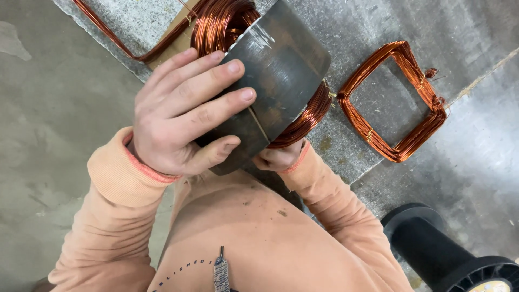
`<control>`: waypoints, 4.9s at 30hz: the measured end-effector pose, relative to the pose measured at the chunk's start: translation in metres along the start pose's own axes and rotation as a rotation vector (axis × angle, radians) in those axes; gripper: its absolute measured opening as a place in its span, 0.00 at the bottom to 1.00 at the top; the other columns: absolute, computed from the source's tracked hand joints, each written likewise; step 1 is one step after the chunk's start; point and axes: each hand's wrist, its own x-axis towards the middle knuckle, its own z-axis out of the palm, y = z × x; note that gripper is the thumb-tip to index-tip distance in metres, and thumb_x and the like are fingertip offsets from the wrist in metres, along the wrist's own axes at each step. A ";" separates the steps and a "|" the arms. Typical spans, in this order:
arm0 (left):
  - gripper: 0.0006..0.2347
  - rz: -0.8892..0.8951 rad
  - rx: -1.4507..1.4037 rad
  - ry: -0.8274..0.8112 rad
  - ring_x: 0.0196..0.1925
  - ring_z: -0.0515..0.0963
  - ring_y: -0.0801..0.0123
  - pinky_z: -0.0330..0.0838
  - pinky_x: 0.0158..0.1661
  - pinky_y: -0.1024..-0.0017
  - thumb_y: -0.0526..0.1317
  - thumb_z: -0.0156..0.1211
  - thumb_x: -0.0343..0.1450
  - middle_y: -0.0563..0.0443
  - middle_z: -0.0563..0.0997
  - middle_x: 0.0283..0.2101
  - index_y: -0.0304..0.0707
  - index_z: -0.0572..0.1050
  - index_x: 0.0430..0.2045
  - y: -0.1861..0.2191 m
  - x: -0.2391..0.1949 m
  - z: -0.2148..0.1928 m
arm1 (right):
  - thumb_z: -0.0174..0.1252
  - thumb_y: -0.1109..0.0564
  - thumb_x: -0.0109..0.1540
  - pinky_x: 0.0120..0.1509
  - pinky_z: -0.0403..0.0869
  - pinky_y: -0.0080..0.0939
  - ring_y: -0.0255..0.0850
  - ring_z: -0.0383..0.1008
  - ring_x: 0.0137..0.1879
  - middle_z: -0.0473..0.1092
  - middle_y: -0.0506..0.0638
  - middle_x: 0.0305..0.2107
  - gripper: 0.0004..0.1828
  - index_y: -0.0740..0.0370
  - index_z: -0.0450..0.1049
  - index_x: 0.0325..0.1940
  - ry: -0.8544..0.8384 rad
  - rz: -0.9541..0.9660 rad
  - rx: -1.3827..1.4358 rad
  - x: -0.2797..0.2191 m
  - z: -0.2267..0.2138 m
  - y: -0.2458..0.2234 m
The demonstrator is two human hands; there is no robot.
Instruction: Winding copper wire coils into the slots of an electric motor stator.
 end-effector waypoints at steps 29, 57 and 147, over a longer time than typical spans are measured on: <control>0.17 0.028 0.051 0.005 0.60 0.80 0.45 0.69 0.63 0.52 0.47 0.63 0.72 0.39 0.79 0.58 0.37 0.82 0.50 0.004 0.012 -0.004 | 0.65 0.71 0.58 0.74 0.68 0.62 0.62 0.72 0.65 0.72 0.61 0.56 0.17 0.65 0.78 0.50 0.024 -0.060 0.001 0.001 0.007 -0.011; 0.18 0.035 -0.007 0.019 0.66 0.76 0.45 0.67 0.68 0.49 0.48 0.59 0.77 0.36 0.76 0.62 0.34 0.79 0.55 0.002 -0.001 -0.002 | 0.61 0.70 0.52 0.52 0.77 0.55 0.58 0.78 0.46 0.73 0.62 0.43 0.11 0.69 0.79 0.39 0.037 -0.061 0.063 -0.008 0.005 -0.029; 0.22 -0.436 -0.313 0.192 0.48 0.70 0.72 0.68 0.54 0.72 0.56 0.60 0.84 0.53 0.72 0.47 0.32 0.70 0.53 0.006 -0.097 0.037 | 0.57 0.57 0.70 0.59 0.81 0.40 0.48 0.80 0.58 0.61 0.68 0.70 0.14 0.67 0.80 0.54 0.025 0.330 0.537 -0.069 0.037 -0.063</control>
